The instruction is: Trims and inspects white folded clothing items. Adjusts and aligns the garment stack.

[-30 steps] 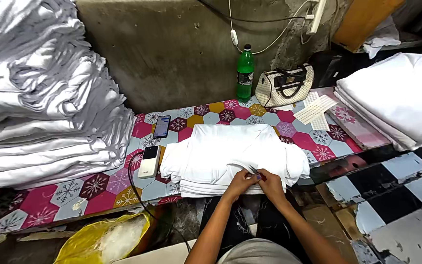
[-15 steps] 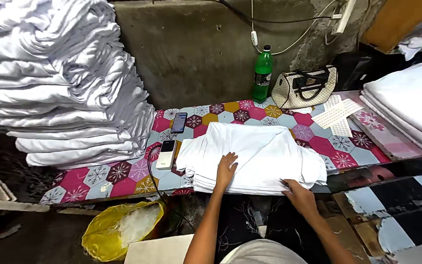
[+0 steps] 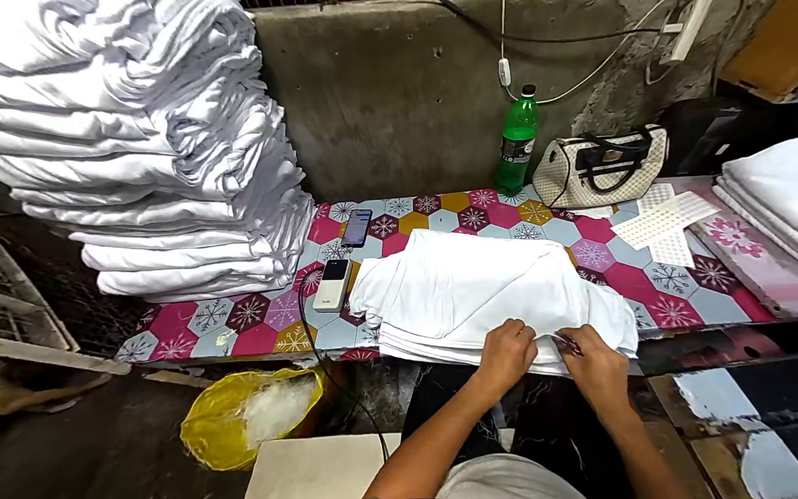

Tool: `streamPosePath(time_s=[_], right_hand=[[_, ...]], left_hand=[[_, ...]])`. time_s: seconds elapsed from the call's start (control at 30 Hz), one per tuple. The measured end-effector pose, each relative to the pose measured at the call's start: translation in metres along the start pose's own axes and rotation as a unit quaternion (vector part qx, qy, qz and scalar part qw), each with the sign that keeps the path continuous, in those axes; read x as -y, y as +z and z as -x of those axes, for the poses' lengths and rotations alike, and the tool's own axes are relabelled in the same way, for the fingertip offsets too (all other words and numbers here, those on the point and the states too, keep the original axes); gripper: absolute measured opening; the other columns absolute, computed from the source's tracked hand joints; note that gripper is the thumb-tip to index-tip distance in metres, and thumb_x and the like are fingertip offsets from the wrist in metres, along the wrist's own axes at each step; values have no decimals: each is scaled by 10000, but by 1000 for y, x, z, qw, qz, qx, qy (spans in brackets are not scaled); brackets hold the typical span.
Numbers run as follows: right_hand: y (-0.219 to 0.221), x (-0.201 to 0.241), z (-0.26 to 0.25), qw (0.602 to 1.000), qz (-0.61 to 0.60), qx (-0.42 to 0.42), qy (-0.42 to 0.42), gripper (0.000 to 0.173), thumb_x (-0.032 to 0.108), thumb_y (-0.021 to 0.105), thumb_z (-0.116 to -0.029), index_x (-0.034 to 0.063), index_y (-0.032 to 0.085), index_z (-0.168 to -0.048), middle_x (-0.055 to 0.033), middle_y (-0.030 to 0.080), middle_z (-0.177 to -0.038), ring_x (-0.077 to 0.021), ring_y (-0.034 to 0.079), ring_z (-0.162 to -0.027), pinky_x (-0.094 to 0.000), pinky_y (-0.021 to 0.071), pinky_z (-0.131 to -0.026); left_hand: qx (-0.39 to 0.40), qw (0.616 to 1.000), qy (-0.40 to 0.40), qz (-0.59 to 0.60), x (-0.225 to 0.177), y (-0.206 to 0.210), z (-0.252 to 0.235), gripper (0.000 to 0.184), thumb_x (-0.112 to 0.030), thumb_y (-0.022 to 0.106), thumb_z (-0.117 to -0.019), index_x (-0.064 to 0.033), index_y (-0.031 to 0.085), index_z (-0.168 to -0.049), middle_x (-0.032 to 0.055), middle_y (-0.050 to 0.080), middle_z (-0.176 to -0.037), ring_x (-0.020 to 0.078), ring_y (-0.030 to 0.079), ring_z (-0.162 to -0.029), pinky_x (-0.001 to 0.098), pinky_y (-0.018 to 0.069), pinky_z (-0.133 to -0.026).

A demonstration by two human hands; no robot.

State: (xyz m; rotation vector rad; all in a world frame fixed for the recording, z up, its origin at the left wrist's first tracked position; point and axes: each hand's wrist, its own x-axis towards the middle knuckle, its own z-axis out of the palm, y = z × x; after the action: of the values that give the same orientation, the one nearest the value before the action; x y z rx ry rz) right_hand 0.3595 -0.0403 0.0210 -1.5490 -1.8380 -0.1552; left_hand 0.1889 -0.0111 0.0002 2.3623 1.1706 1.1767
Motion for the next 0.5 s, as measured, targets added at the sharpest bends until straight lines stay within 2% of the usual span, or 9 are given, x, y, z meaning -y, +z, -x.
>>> streamPosePath(time_s=[0.07,0.13,0.17,0.23,0.3,0.37,0.4,0.43,0.5], right_hand=[[12,-1,3,1000,22,10,11,177,11,713,-789,-4,755,-960,-195,696,-832,-372,684,-621,-543,519,-497],[20,-2,13,993,25,102,49,211,-46,726,-798,9,768,-997,-213,723,-901,-418,707,-685,-614,535,-556],[19,2,17,980,17,184,78,217,-19,710,-845,25,772,-1048,-211,736,-972,-427,724,-770,-642,546,-633],[8,10,17,916,-23,376,140,234,82,646,-963,20,743,-1167,-224,710,-1142,-430,697,-1025,-654,520,-870],[1,6,17,881,-92,436,159,264,177,649,-1001,-26,730,-1150,-241,694,-1141,-405,668,-1092,-594,497,-976],[-8,0,14,889,-174,383,178,268,180,655,-1003,-57,739,-1096,-236,711,-1063,-356,688,-1027,-515,520,-971],[-12,0,10,892,-212,347,198,260,169,636,-1012,-57,740,-1086,-213,720,-1015,-307,694,-962,-470,539,-929],[-13,0,6,887,-246,318,227,263,175,595,-1033,-47,729,-1082,-163,708,-930,-228,663,-849,-406,538,-835],[-10,0,-1,857,-320,279,291,298,209,491,-1078,5,706,-1108,9,577,-727,-45,499,-606,-236,446,-596]], left_hand=[[-99,995,1,-28,6,-11,-8,92,-31,697,-849,29,740,-903,160,718,-881,278,731,-814,390,613,-708],[-165,982,-71,-65,32,-31,-11,104,9,711,-828,43,757,-914,181,731,-914,295,739,-834,412,622,-740],[-170,973,-133,-85,48,-43,-8,108,17,702,-845,46,763,-929,196,733,-943,318,738,-867,442,618,-773],[-114,948,-277,-109,73,-69,5,164,-22,649,-930,54,760,-1025,242,717,-1082,377,711,-1018,506,577,-904],[-55,928,-355,-96,81,-89,18,241,-50,602,-977,67,720,-1152,287,652,-1230,410,661,-1118,521,535,-985],[-75,938,-333,-65,69,-89,26,219,-22,629,-948,87,720,-1115,291,656,-1180,379,685,-1000,484,569,-896],[-87,947,-309,-30,58,-84,28,183,-5,648,-928,90,730,-1061,276,674,-1123,335,699,-921,448,586,-840],[-85,953,-289,20,46,-76,29,144,3,661,-919,83,738,-1011,250,692,-1074,289,706,-882,413,596,-816],[-44,959,-260,104,24,-52,29,114,-14,683,-916,68,746,-964,212,709,-1034,238,718,-869,372,609,-818]])
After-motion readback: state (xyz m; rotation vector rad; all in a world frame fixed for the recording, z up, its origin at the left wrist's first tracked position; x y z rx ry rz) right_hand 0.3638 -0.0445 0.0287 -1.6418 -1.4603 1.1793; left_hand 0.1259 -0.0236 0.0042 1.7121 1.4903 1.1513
